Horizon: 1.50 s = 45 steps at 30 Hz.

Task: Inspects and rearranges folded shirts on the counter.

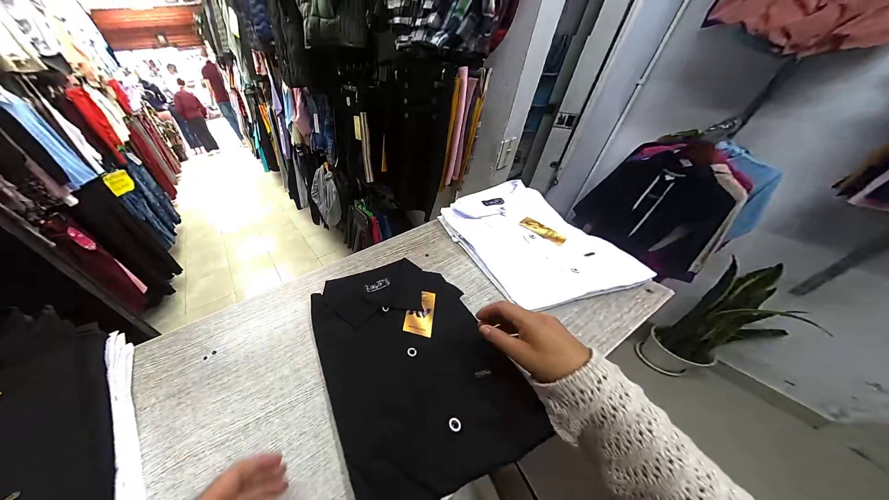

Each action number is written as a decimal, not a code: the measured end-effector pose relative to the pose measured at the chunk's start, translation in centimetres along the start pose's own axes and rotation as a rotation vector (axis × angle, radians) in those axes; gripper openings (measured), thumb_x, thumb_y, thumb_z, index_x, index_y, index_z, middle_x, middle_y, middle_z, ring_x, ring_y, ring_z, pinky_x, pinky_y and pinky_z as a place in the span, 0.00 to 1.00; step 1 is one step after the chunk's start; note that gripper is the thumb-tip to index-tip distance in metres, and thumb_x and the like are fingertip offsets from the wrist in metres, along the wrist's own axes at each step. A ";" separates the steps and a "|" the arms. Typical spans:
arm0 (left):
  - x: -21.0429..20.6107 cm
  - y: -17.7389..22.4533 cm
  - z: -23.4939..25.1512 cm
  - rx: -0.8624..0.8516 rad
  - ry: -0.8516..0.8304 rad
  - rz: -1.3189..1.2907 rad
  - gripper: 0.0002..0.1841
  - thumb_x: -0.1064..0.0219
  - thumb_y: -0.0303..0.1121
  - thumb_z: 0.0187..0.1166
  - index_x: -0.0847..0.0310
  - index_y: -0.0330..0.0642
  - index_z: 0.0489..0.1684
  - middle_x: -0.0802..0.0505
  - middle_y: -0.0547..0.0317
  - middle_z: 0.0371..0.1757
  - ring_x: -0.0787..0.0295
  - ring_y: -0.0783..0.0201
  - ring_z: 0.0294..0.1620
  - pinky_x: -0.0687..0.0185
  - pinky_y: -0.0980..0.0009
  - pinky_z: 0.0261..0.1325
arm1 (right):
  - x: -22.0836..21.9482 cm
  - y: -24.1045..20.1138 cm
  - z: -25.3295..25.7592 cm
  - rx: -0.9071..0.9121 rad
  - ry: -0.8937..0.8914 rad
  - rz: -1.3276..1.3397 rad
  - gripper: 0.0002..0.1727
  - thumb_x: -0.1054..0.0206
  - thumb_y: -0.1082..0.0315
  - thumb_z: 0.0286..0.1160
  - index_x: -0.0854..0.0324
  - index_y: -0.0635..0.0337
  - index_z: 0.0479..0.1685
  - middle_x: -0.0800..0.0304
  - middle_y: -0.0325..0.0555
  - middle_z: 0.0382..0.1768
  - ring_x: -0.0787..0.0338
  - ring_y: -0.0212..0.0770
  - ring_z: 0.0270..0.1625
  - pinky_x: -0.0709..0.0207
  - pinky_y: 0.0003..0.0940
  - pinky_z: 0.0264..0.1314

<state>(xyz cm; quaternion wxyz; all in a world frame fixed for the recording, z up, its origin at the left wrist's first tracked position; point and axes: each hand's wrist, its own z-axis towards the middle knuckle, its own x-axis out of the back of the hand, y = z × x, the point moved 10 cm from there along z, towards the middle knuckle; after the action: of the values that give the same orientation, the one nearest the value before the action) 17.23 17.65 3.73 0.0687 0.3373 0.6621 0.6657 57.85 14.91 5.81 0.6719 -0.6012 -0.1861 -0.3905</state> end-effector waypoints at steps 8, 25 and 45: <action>2.1 0.3 16.8 0.176 0.344 0.010 0.26 0.31 0.21 0.78 0.29 0.31 0.76 0.12 0.38 0.62 0.11 0.55 0.57 0.18 0.59 0.62 | -5.5 1.5 9.7 -0.168 -0.295 0.209 0.36 0.25 0.74 0.71 0.34 0.67 0.81 0.09 0.58 0.53 0.08 0.47 0.53 0.18 0.48 0.64; 5.1 -3.8 19.9 0.095 0.585 -0.926 0.14 0.49 0.35 0.93 0.23 0.36 0.58 0.06 0.51 0.42 0.05 0.63 0.43 0.08 0.66 0.47 | -8.1 -1.5 17.6 -0.032 -0.082 0.870 0.05 0.32 0.76 0.74 0.10 0.61 0.38 0.05 0.40 0.41 0.08 0.28 0.42 0.14 0.25 0.47; 2.4 9.8 16.7 -0.301 0.244 -0.926 0.16 0.51 0.23 0.81 0.15 0.48 0.37 0.02 0.61 0.35 0.03 0.71 0.38 0.07 0.71 0.47 | -2.8 -4.6 14.9 0.346 0.010 1.114 0.05 0.19 0.62 0.61 0.04 0.43 0.36 0.02 0.32 0.44 0.06 0.24 0.48 0.12 0.25 0.56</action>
<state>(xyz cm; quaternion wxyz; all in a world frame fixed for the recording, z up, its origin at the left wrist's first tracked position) 27.87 31.74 11.94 0.3267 -0.0860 0.6421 0.6881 55.94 30.10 9.98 0.8652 -0.4881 0.1006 0.0549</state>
